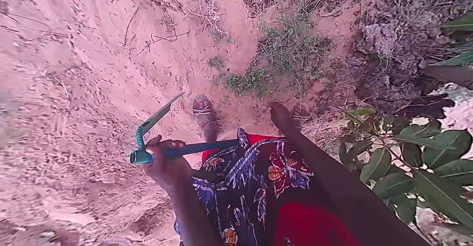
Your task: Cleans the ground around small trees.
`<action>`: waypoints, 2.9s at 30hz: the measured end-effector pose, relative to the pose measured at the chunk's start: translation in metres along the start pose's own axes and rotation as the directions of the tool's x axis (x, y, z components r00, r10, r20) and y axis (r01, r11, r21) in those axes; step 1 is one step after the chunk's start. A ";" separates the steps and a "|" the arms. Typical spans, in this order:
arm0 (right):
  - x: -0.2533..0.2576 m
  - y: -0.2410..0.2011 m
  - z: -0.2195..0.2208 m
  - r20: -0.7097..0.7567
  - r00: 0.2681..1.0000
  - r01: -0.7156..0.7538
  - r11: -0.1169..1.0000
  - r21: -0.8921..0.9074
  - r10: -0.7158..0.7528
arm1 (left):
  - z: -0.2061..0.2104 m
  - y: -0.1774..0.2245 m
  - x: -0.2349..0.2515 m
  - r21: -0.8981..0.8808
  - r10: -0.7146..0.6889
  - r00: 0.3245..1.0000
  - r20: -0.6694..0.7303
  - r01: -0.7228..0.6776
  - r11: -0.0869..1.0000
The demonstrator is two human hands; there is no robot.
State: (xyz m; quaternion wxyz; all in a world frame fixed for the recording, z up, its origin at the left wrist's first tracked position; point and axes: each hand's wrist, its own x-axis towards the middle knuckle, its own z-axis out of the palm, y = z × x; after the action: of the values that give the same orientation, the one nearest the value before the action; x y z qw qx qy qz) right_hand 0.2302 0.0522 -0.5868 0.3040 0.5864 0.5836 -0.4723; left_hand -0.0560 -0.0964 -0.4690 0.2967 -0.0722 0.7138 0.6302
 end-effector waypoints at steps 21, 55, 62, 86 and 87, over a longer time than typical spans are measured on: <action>0.097 -0.002 0.080 0.042 0.994 0.113 0.910 -0.398 -0.105 | -0.003 -0.054 -0.016 -0.079 -0.030 0.998 0.064 0.035 0.996; 0.142 -0.055 0.062 0.024 0.946 -0.315 0.933 -0.174 0.324 | -0.012 -0.060 -0.016 -0.036 -0.037 0.995 0.094 0.041 0.999; 0.139 -0.040 0.069 0.046 0.951 -0.306 0.952 0.014 0.305 | -0.013 -0.065 -0.019 -0.033 -0.031 0.994 0.103 0.035 0.999; 0.121 -0.022 0.097 -0.120 0.952 -0.305 0.864 -0.400 0.281 | -0.003 -0.063 -0.017 0.053 -0.054 0.993 0.107 0.049 0.997; 0.117 -0.020 0.095 -0.108 0.945 -0.327 0.866 -0.378 0.309 | -0.002 -0.063 -0.017 0.048 -0.054 0.993 0.109 0.049 0.998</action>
State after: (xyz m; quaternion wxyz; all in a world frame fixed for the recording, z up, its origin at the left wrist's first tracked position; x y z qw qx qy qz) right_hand 0.1770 0.0155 -0.7241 0.4755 0.6122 0.5679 -0.2767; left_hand -0.0132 -0.1153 -0.5143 0.3535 -0.0491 0.7084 0.6090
